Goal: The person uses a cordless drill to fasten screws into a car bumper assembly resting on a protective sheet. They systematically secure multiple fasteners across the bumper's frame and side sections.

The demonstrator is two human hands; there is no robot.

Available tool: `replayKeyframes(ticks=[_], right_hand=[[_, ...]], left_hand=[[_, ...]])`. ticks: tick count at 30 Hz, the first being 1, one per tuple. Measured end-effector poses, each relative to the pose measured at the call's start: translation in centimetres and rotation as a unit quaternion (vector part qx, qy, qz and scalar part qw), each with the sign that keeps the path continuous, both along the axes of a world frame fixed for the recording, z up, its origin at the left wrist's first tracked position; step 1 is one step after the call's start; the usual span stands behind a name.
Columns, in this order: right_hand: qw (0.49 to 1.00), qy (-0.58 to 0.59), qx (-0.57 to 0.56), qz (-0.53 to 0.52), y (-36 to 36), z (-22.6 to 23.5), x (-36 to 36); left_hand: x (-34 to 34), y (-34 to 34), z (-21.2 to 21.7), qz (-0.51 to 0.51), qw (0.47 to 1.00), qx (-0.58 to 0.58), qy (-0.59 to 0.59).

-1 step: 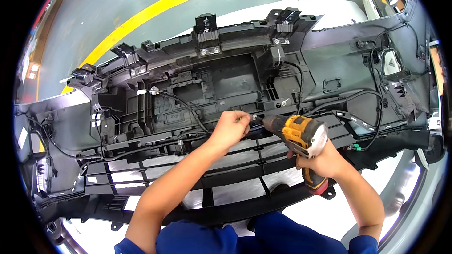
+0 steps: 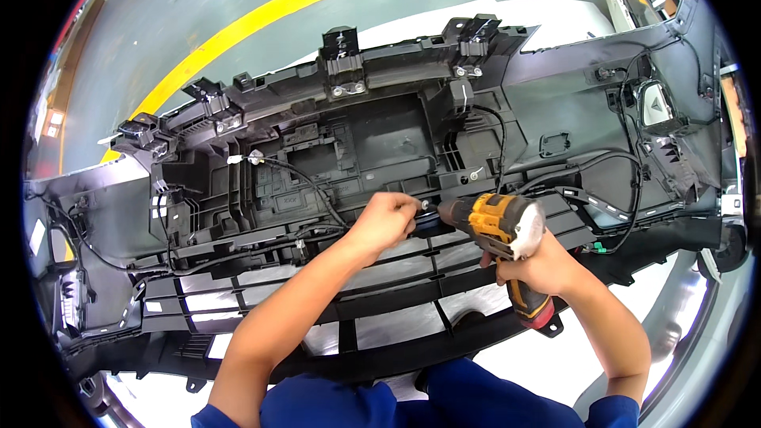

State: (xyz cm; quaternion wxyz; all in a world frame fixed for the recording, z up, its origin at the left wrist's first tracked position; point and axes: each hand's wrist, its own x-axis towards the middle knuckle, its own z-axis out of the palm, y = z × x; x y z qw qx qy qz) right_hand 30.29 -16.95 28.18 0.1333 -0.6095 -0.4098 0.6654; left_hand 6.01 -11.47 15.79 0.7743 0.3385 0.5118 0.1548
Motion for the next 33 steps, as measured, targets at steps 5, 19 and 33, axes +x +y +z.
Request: replayKeyframes(ticks=[5, 19, 33], right_hand=[[0.998, -0.005, -0.057, 0.001, 2.5, 0.1, 0.1], [0.965, -0.190, -0.012, 0.180, 4.3, -0.7, -2.2], [0.931, -0.282, 0.031, 0.229, 3.2, -0.3, -5.4]], left_hand=[[0.6, 0.0, 0.6, -0.080, 0.993, -0.091, 0.004], [0.1, -3.4, -1.5, -0.233, 0.892, 0.317, 0.221], [-0.7, -3.9, -0.2, -0.310, 0.835, 0.376, 0.256]])
